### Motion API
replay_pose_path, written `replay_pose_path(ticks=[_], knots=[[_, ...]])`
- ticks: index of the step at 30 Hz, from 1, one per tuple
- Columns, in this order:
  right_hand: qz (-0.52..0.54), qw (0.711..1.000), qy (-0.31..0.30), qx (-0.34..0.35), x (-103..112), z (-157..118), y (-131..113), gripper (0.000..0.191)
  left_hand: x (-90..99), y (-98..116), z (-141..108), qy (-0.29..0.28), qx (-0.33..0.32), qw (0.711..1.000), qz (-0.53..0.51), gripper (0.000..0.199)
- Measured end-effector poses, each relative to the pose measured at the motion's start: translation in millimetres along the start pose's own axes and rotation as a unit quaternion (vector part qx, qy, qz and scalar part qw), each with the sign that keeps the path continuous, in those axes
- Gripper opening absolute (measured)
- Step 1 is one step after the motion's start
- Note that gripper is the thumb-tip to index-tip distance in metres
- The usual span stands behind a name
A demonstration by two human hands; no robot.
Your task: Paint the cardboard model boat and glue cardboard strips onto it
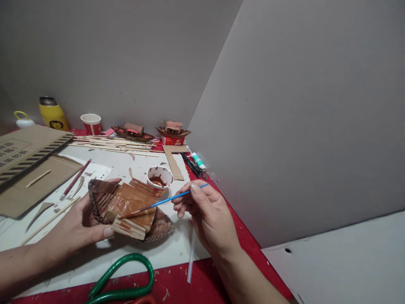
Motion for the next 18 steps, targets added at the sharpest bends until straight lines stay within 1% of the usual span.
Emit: replay_pose_path(ticks=[3, 8, 14, 18], knots=[[0.000, 1.000, -0.001, -0.010, 1, -1, -1, 0.024, 0.0, 1, -1, 0.004, -0.001, 1.000, 0.000, 0.109], [0.003, 0.999, 0.021, -0.026, 9, 1, -5, 0.024, -0.5, 4, -3, 0.012, -0.001, 1.000, -0.001, 0.107], [-0.030, 0.998, 0.054, 0.025, 22, 5, -18, 0.024, 0.6, 4, -1, 0.013, -0.003, 1.000, 0.002, 0.104], [-0.021, 0.997, 0.061, 0.047, 20, 3, -22, 0.023, -0.5, 4, -3, 0.011, -0.001, 1.000, -0.001, 0.104]])
Point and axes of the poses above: each hand's wrist, its own z-axis towards the middle knuckle, its own x-axis out of the back of the hand, y = z × x, the point moved 6 cm from there along z, towards the middle knuckle, and after that the axes turned 11 degrees about -y, right-handed, at the moved point
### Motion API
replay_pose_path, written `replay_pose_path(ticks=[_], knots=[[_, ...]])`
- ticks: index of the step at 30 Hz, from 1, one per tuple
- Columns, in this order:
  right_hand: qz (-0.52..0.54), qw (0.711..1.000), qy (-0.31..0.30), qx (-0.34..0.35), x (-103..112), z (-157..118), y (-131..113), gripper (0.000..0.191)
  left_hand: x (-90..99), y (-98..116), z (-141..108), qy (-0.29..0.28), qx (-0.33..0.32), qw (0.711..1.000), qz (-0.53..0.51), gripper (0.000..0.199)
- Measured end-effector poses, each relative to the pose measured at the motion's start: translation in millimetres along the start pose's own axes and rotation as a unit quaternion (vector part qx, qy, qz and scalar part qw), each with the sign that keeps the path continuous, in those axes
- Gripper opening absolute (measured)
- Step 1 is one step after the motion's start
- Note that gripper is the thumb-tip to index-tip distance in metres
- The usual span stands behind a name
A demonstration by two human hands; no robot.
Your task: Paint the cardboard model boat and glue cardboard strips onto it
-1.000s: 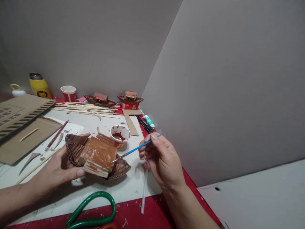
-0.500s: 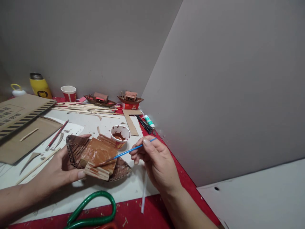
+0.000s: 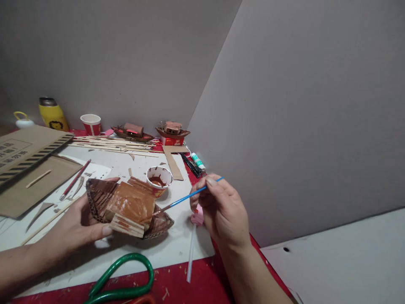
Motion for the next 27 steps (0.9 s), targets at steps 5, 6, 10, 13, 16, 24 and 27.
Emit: replay_pose_path(ticks=[5, 6, 10, 13, 16, 24, 27], knots=[[0.010, 1.000, -0.021, -0.011, -11, -7, 6, 0.023, -0.3, -2, 0, -0.008, 0.001, 1.000, -0.002, 0.103], [0.007, 1.000, -0.023, -0.012, -13, -8, 8, 0.023, -0.4, -2, 0, -0.010, 0.002, 1.000, -0.002, 0.103], [-0.005, 0.999, -0.033, -0.020, -15, -9, 11, 0.024, -1.4, -2, 1, -0.009, 0.008, 1.000, 0.000, 0.103], [-0.001, 0.999, -0.047, -0.019, -15, -8, 10, 0.023, -2.9, 0, 1, -0.004, 0.006, 1.000, 0.001, 0.103], [-0.004, 0.999, -0.051, -0.014, -14, -7, 8, 0.022, -3.0, 1, 0, 0.002, 0.005, 1.000, 0.005, 0.102], [-0.040, 0.999, -0.034, -0.005, -4, -5, 2, 0.027, 0.0, 1, 0, 0.006, 0.005, 1.000, 0.010, 0.104], [-0.039, 0.999, -0.021, 0.006, -2, -4, -1, 0.026, -0.3, 1, 1, 0.002, 0.003, 1.000, 0.010, 0.104]])
Point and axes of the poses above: each hand's wrist, its own z-axis towards the middle knuckle, its own x-axis out of the back of the hand, y = z × x, the point moved 6 cm from there along z, towards the middle knuckle, and after that the axes turned 11 degrees about -y, right-handed, at the moved point
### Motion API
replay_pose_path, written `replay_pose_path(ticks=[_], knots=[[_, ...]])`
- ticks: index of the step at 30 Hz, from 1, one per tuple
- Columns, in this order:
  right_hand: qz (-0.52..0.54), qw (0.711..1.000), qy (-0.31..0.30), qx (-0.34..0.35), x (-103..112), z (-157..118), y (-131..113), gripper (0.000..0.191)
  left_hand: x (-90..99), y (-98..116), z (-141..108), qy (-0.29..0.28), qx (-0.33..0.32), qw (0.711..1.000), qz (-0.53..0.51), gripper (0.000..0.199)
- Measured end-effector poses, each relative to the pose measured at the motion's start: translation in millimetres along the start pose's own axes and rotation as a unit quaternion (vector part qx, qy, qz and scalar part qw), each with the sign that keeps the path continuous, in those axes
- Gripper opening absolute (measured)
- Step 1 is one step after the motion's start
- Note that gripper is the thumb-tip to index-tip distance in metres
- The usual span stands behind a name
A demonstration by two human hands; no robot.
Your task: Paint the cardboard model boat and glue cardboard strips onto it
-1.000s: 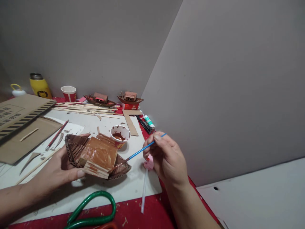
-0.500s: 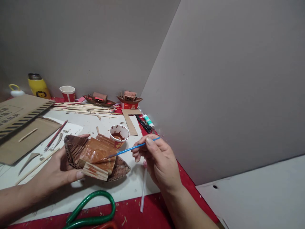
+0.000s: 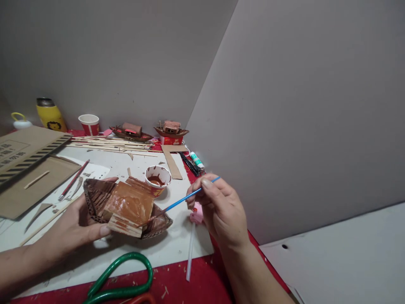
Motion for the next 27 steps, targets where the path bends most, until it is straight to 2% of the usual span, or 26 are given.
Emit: replay_pose_path(ticks=[3, 8, 18, 23, 27], knots=[[0.007, 1.000, 0.010, 0.009, -2, 0, -1, 0.025, 0.5, -1, 0, 0.000, 0.001, 1.000, -0.002, 0.104], [0.014, 1.000, -0.017, -0.002, -8, -2, 5, 0.023, 0.9, -1, 0, 0.004, 0.000, 1.000, 0.002, 0.101], [-0.006, 1.000, 0.011, 0.019, 2, -1, -1, 0.023, -0.2, 2, 1, -0.003, -0.006, 1.000, 0.007, 0.105], [0.001, 1.000, -0.013, 0.018, -4, -3, 0, 0.023, -0.1, 1, -2, 0.000, -0.001, 1.000, 0.004, 0.104], [-0.010, 1.000, -0.014, 0.018, 1, -2, 0, 0.022, -0.8, 2, -2, -0.002, -0.006, 1.000, 0.002, 0.104]])
Point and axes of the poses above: each hand's wrist, its own z-axis towards the middle knuckle, its own x-axis out of the back of the hand, y = z × x, the point moved 6 cm from there along z, towards the middle knuckle, and after that the axes turned 11 degrees about -y, right-handed, at the moved point
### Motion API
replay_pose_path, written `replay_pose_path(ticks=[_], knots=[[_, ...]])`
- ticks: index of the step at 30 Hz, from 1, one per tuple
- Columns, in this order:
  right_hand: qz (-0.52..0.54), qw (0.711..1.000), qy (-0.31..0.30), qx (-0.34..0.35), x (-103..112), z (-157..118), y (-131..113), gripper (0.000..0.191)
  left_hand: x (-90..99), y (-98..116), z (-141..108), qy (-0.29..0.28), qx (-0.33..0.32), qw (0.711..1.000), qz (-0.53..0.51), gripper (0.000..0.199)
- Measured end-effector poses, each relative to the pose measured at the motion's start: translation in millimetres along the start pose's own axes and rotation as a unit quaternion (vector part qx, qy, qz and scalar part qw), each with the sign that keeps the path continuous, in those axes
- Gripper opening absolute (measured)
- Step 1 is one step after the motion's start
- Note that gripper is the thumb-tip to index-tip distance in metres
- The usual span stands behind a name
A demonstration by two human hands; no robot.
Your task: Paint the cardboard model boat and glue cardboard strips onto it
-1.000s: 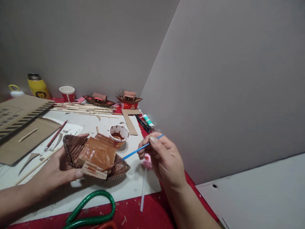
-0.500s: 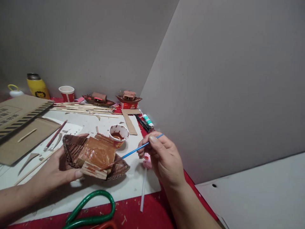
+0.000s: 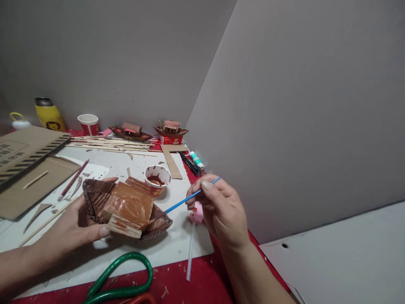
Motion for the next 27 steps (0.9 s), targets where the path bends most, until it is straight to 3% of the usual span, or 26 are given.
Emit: replay_pose_path(ticks=[5, 8, 18, 27], knots=[[0.004, 0.999, 0.023, 0.039, 3, 0, -5, 0.021, 0.9, -3, 2, -0.003, -0.002, 1.000, -0.007, 0.106], [0.020, 0.998, -0.002, 0.056, -6, -3, -5, 0.019, 1.5, -5, 3, -0.003, 0.000, 1.000, -0.015, 0.108], [0.016, 0.998, -0.044, 0.052, -18, -9, 0, 0.018, -1.8, -6, 4, -0.019, 0.000, 0.999, -0.026, 0.110], [0.014, 0.997, -0.038, 0.066, -18, -11, -3, 0.018, -0.2, -7, 3, -0.025, 0.002, 1.000, -0.015, 0.104]])
Point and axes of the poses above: each hand's wrist, its own z-axis towards the middle knuckle, its own x-axis out of the back of the hand, y = z × x, the point moved 6 cm from there along z, towards the middle knuckle, and after that the axes turned 11 degrees about -y, right-handed, at the moved point
